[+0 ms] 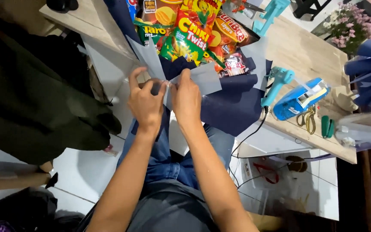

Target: Assembling a snack bouquet by layering and gluing wrapping paper around various snack packages.

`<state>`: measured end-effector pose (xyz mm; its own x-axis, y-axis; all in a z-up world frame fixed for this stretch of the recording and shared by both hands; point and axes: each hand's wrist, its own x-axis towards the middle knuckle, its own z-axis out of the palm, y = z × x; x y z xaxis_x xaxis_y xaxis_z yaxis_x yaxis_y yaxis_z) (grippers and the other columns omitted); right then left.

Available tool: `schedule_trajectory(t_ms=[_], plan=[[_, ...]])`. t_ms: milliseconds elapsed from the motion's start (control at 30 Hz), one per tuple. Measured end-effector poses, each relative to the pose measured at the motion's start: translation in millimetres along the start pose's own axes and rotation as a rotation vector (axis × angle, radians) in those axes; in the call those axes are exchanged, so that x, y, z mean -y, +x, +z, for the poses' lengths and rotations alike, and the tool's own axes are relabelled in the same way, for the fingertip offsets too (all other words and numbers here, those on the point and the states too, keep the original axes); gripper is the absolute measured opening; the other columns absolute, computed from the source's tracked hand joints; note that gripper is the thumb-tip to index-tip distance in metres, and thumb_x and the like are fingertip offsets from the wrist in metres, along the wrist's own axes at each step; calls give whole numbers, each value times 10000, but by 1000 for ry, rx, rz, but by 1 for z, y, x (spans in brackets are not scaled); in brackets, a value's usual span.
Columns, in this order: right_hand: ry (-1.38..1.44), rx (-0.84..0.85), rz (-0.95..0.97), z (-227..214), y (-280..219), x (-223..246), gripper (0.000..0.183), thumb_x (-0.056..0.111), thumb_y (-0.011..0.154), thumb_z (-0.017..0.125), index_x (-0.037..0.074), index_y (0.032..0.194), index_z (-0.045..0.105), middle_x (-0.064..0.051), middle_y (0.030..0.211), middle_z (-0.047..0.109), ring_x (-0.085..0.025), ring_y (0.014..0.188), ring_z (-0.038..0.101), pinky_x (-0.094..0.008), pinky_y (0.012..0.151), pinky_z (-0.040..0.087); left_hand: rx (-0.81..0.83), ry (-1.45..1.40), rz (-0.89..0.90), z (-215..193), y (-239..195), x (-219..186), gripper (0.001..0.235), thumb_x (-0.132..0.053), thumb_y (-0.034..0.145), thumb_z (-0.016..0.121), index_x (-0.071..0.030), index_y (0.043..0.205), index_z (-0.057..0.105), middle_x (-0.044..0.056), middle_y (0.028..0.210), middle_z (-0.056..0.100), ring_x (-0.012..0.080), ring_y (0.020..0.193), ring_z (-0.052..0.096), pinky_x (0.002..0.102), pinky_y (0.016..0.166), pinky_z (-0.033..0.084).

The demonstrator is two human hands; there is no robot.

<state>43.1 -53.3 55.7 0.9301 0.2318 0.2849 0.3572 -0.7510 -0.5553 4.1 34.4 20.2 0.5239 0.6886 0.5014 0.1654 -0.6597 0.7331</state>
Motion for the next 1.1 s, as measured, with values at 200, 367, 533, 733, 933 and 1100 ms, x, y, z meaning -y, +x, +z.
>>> schedule_trajectory(t_ms=[200,367,533,733,933,1100], plan=[[26,-10,-22,-4,0,0,279,107,898,738,60,925,464,-180,739,681,-437,739,737,-499,605,582,149,-196,-224,16,9,17,140,-330,757,866,-304,773,730,-198,1225,538,238,914,738,424,769,600],[59,-34,-63,-1,2,-12,292,104,899,746,70,891,456,-169,685,661,-416,687,726,-467,584,572,202,-145,-196,-6,5,-2,138,-294,801,841,-245,888,745,-103,1261,536,311,982,730,465,828,593],[165,-66,-187,-11,-8,-29,306,159,919,750,87,878,456,-179,647,640,-427,653,694,-457,591,536,314,-85,-99,-18,-10,-18,315,-338,900,782,-195,1158,670,-31,1366,446,256,1197,651,439,915,580],[369,-269,-233,-2,-46,-49,269,98,920,753,142,815,509,-36,852,754,-264,801,740,-333,736,573,226,-62,103,-6,-8,-5,443,-309,836,842,-110,1135,584,84,1270,444,355,1108,682,453,847,618],[894,-186,101,52,-54,-85,119,-26,911,720,0,1020,680,-147,949,760,-156,899,712,-340,870,595,324,-92,69,-6,-5,-5,595,-318,774,894,-100,1181,519,115,1315,417,376,1160,659,480,878,608],[1133,-197,223,93,-42,-123,102,-13,869,772,2,907,678,-83,848,709,-92,828,669,-289,792,583,354,-81,4,1,-6,-5,684,-276,692,885,-90,1183,446,103,1203,405,415,1080,654,525,805,614]])
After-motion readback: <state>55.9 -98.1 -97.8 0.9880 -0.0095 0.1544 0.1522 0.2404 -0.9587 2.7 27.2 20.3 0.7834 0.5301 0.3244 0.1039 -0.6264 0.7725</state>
